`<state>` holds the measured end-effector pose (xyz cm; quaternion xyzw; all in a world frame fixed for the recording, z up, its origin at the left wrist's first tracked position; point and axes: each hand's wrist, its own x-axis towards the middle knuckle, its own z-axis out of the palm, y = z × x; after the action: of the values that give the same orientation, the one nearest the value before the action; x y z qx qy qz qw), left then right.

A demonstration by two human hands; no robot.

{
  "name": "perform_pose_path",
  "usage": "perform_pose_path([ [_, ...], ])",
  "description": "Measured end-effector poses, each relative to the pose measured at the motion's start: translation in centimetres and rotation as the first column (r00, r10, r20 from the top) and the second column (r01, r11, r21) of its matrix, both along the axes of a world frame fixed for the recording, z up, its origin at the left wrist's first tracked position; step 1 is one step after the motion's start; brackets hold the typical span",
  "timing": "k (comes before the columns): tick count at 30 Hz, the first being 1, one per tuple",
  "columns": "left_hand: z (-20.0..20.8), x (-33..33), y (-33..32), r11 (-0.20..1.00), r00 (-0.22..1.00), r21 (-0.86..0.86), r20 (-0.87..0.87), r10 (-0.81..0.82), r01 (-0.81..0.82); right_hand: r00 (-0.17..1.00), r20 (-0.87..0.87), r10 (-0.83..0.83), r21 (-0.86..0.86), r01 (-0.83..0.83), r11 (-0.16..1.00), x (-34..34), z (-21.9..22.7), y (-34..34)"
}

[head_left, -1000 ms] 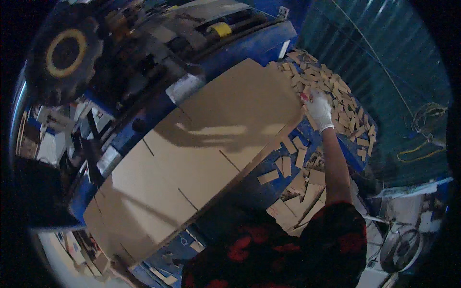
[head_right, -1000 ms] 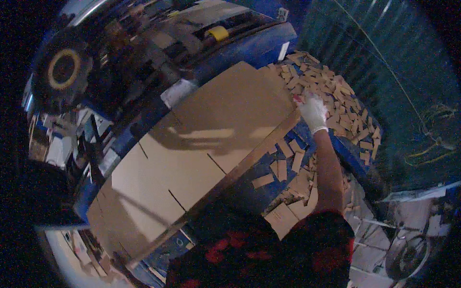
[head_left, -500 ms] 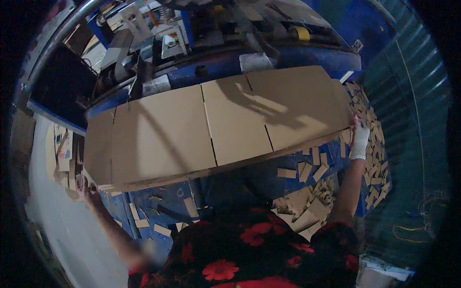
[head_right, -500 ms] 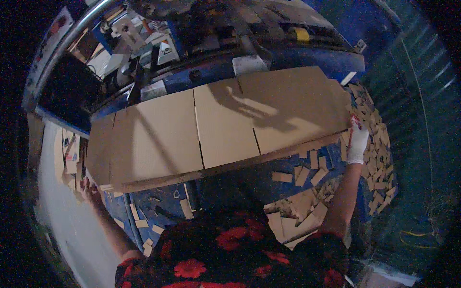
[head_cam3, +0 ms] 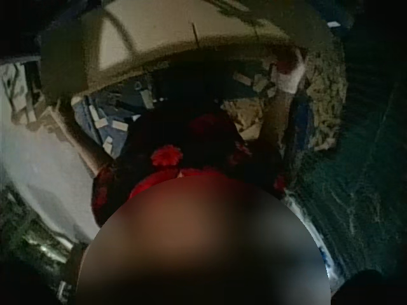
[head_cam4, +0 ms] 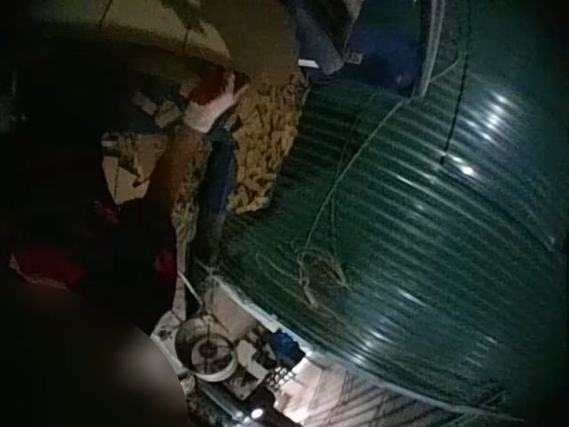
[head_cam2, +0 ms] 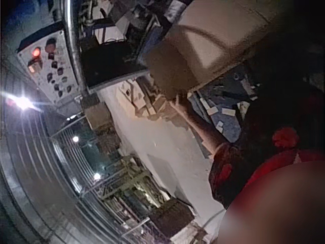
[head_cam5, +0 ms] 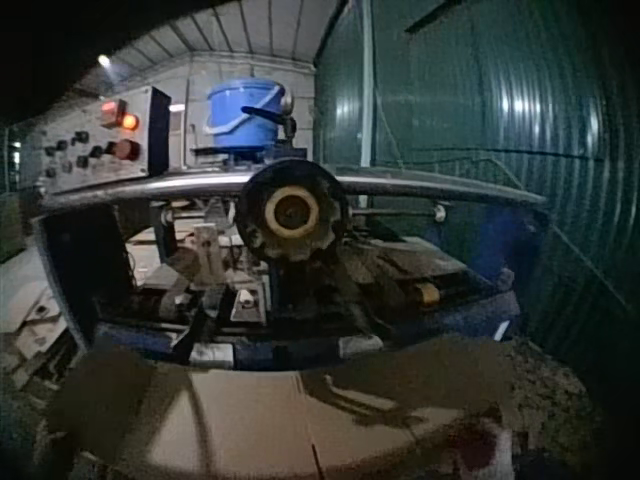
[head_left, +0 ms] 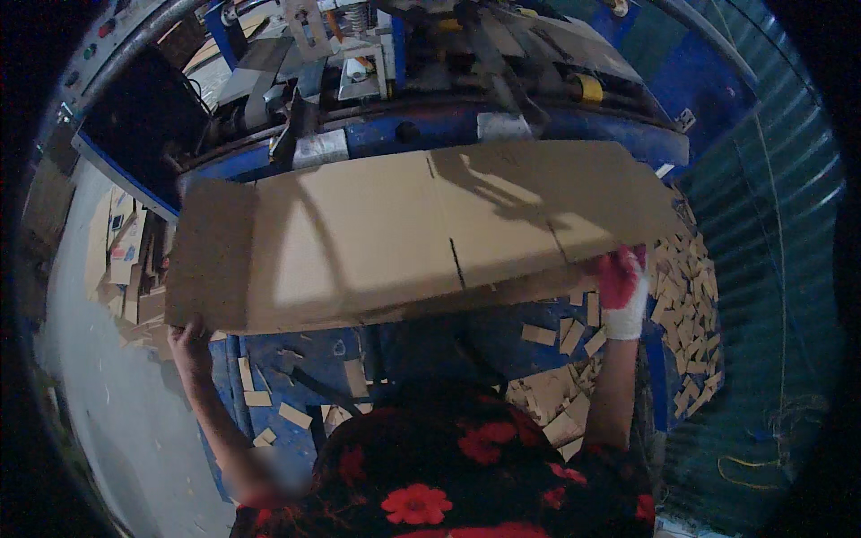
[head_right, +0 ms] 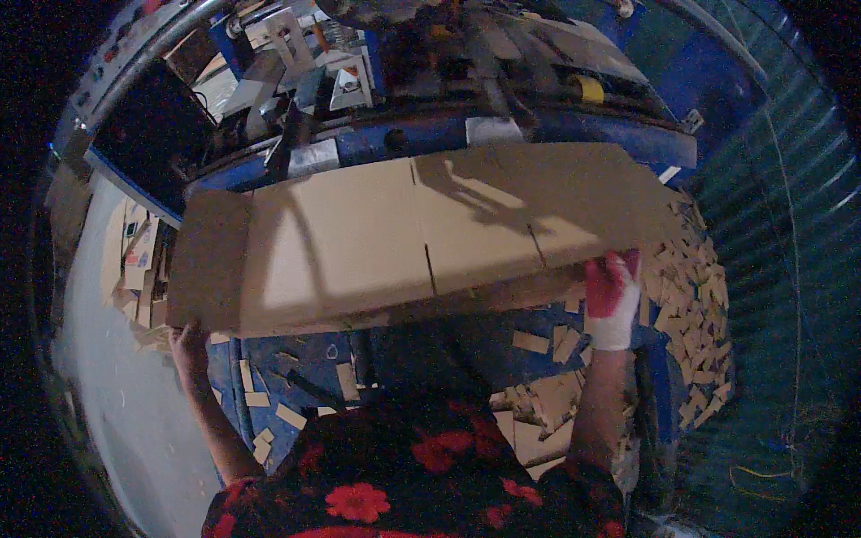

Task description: The person repeatedly folds flat cardboard sheets into box shapes using a blue industrial machine. They feed each sheet into the machine, fold the flaps, and remove the formed boxes, stacking them nearby.

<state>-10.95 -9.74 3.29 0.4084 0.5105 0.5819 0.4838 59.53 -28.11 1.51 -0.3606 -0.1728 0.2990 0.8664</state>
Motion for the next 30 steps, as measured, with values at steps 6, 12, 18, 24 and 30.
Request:
perform_pose_path([
  [6,0.7,6.1,-4.7,0.993,0.901,0.111,-0.426,0.081,-0.037,0.889,0.457,-0.027,-0.442,0.254,0.860,0.1,3.7,-3.3],
  [12,-1.1,15.9,-3.5,0.827,0.587,0.368,-0.808,0.059,0.424,0.295,0.740,0.604,-0.672,0.321,0.667,-12.1,4.7,-1.8],
  [18,0.3,20.4,0.8,0.737,0.507,0.371,-0.861,0.045,0.564,-0.602,0.623,0.500,-0.275,0.430,0.860,-11.9,1.8,5.6],
  [24,0.1,24.8,8.3,0.747,0.397,0.311,-0.915,0.069,0.587,-0.907,0.310,0.284,0.259,0.368,0.893,-6.5,0.3,15.8],
  [30,-1.1,27.4,18.0,0.644,0.392,0.399,-0.905,0.162,0.653,-0.582,0.730,0.358,-0.219,0.297,0.930,-4.4,1.8,22.6],
])
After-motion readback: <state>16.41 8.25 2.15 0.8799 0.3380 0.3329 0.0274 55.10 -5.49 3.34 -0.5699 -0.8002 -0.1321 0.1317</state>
